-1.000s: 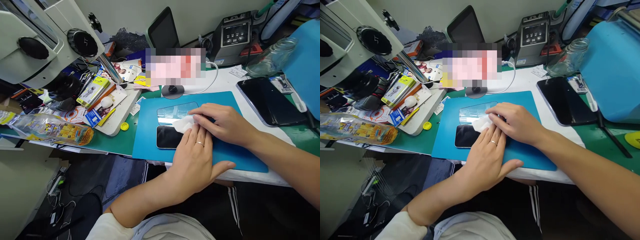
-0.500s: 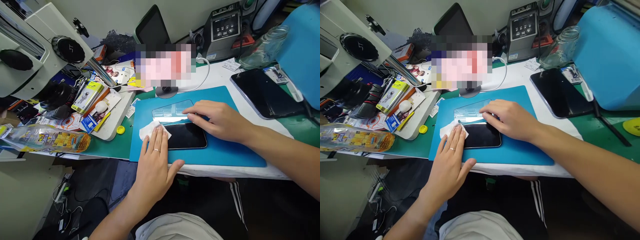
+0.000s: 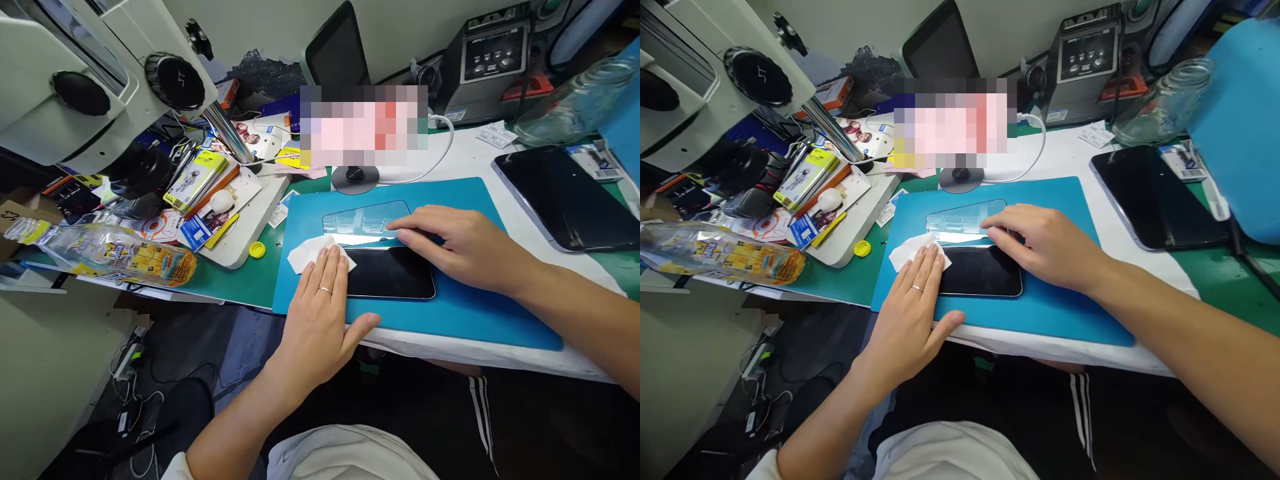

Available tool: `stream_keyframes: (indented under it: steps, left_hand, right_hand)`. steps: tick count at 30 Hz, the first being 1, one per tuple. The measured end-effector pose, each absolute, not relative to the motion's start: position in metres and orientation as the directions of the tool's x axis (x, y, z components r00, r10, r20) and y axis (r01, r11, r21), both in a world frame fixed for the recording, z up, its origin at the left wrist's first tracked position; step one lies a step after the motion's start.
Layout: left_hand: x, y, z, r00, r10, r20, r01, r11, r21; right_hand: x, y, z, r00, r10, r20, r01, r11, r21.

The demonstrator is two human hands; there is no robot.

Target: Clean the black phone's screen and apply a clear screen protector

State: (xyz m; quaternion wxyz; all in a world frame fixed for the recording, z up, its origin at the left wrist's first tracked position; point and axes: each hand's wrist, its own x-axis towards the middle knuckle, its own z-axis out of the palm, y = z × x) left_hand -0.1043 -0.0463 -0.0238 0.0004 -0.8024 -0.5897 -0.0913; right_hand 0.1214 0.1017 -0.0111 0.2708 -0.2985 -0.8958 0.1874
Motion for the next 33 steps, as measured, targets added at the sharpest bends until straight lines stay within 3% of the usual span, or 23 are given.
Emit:
stream_keyframes:
  steps: [6, 11, 33]
  left_hand:
    - [-0.110, -0.075, -0.018, 0.322, 0.941, 0.106, 0.933, -0.334, 0.135]
    - [-0.100, -0.053, -0.021, 0.334, 0.932, 0.143, 0.922, -0.355, 0.156]
    - [-0.092, -0.045, -0.026, 0.296, 0.939, 0.176, 0.927, -0.327, 0.185]
  right_hand:
    - [0.120, 0.101, -0.015, -0.679, 0.660, 0.322, 0.464, 0.725, -0.508]
    - [0.122, 0.103, -0.017, -0.677, 0.691, 0.251, 0.518, 0.691, -0.504]
    - [0.120, 0.101, -0.013, -0.688, 0.678, 0.259, 0.503, 0.702, -0.504]
